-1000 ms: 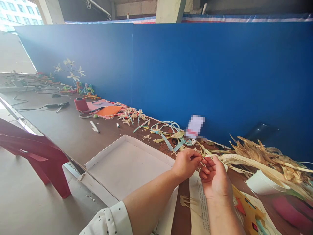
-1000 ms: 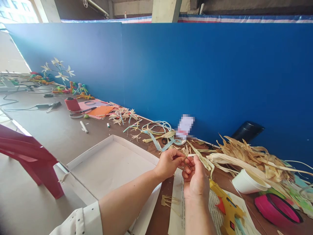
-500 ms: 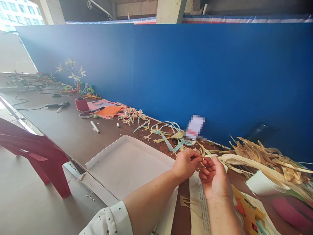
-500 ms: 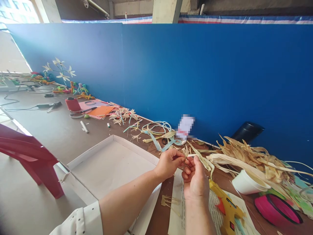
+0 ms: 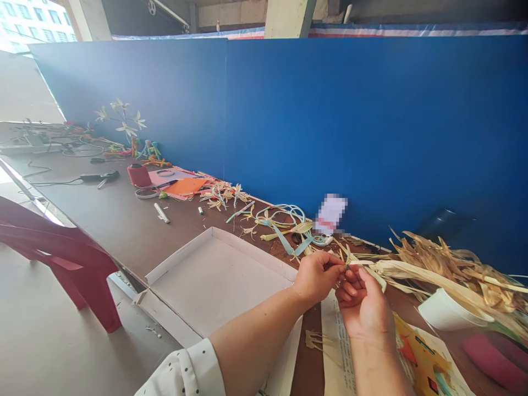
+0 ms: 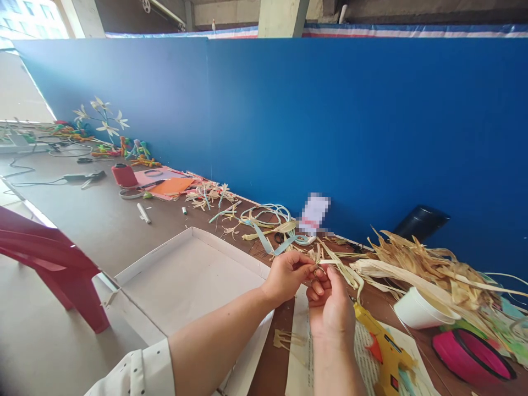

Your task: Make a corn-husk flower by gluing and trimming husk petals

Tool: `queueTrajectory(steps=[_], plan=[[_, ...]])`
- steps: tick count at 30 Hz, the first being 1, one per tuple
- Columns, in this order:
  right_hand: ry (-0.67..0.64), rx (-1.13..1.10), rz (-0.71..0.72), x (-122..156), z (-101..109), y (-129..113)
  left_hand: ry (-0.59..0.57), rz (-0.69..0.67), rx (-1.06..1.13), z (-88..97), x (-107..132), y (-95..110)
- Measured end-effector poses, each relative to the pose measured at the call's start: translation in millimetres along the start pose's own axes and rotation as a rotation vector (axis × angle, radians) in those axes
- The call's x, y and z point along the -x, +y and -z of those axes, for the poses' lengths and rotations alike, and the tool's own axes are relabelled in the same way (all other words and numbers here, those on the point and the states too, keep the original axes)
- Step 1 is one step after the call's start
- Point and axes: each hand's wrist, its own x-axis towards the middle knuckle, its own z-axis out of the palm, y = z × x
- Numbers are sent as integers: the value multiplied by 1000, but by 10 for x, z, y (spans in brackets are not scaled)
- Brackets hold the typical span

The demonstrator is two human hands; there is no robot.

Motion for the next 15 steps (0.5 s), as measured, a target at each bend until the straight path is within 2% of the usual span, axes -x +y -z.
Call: queueTrajectory(steps=[4,7,9,15], plan=[[68,72,33,8,2,-4,0,52,96,-8,7,74],[131,246,112,24,14,13,-4,124,196,-9,5,132],[157,350,110,29,38,35,7,159,246,-1,-2,158],[109,467,70,19,100,88,79,163,249,54,-32,188]])
